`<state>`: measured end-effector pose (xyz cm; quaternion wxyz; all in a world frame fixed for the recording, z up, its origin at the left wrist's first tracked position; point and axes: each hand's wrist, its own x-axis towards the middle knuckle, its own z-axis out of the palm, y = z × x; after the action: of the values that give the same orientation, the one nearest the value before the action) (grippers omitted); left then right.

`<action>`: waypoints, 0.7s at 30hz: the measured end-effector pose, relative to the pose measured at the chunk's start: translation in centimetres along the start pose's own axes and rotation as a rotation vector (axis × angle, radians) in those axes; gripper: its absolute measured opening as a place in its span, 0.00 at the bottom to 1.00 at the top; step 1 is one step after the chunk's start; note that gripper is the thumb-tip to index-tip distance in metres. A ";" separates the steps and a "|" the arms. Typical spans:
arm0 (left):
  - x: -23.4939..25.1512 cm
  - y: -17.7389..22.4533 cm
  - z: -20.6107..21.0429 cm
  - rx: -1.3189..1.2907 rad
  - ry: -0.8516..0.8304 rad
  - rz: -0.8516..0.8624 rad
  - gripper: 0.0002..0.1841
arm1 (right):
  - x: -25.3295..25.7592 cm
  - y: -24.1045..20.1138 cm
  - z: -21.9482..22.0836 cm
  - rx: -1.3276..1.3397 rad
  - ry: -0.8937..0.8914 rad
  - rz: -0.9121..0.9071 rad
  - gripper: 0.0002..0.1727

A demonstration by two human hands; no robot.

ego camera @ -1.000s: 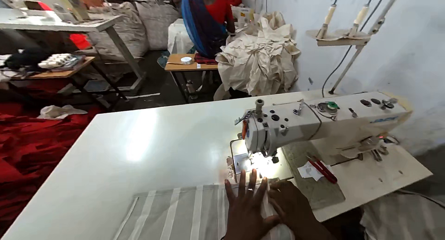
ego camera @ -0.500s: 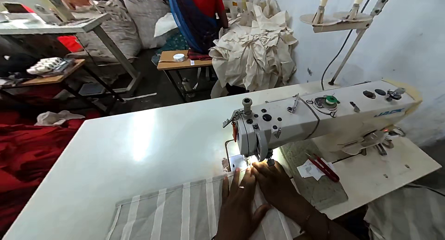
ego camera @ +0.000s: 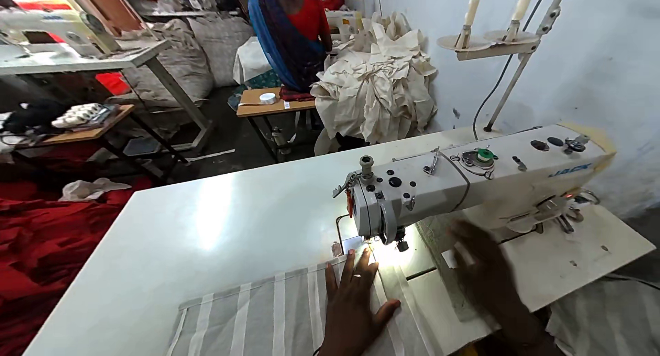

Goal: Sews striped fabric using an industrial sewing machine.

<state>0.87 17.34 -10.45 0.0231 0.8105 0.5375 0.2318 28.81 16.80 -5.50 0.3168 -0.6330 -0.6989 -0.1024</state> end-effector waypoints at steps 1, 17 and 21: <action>0.2 -0.2 0.1 -0.003 0.009 -0.002 0.48 | -0.3 2.6 -1.5 -0.049 0.048 0.074 0.20; -0.9 -0.5 -0.8 0.009 -0.030 0.040 0.50 | -4.6 8.8 -2.2 -0.097 0.270 0.134 0.27; -0.5 -0.3 -0.8 -0.012 -0.032 0.035 0.50 | -2.5 -1.2 -8.1 0.153 0.500 -0.011 0.20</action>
<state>0.15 16.83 -9.94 0.0326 0.8233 0.5212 0.2224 30.26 10.12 -0.30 0.5262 -0.5584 -0.6080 -0.2042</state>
